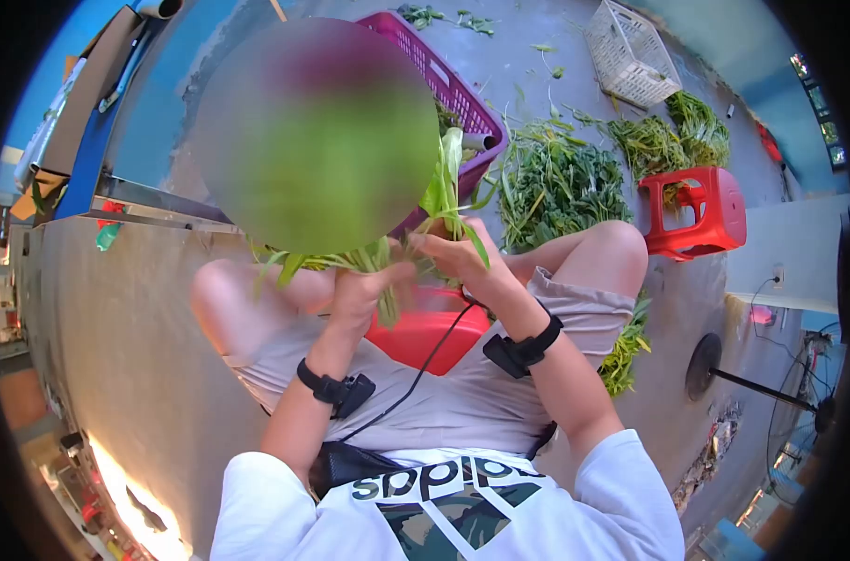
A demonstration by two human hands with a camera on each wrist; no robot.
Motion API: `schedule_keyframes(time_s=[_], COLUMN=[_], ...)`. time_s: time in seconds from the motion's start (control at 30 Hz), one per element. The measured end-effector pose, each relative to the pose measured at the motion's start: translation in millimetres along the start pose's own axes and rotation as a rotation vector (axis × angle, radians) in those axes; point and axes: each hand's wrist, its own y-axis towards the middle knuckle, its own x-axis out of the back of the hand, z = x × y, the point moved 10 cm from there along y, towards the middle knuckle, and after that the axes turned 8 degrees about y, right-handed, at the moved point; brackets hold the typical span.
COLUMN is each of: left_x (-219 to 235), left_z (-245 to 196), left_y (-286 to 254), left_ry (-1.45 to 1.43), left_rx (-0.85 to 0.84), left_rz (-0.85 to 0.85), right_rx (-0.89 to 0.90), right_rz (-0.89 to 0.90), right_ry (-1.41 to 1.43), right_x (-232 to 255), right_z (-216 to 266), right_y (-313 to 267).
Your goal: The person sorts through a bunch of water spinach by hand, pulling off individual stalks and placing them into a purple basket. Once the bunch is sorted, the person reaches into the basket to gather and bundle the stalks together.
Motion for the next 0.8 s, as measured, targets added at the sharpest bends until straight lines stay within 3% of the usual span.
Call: schedule_keyframes(time_s=[0.07,0.17,0.27,0.4,0.53,0.67,0.8], left_x=[-5.8,-13.0,-9.9,-6.5,-13.1,-9.8,-12.4], left_z=[4.0,8.1,18.7,29.5,25.5,25.8,27.4], left_y=[4.8,10.6,23.1,38.6,47.7,59.2,62.1], left_ry=[0.071,-0.097,-0.207,-0.336,-0.273,-0.064,-0.026], left_rx=[-0.029,0.127,0.138,0.195,0.174,0.048,0.097], left_rz=[-0.016,0.010,0.017,0.015,0.016,0.005,0.026], right_rx=[-0.020,0.040,0.014,0.048,0.177,-0.009,-0.106], right_rz=[-0.038,-0.074,-0.093,-0.058,0.035,0.025,0.014], right_ry=[0.057,0.128,0.169,-0.091,-0.084,-0.006,0.118], right_x=[-0.9,14.8,38.6,40.1,23.7,33.6,35.8], right_z=[-3.2,-8.3,-6.0,-5.1,-9.3,-17.5,-25.3], right_y=[-3.7,7.7,10.9,12.7,19.7,28.1,32.5])
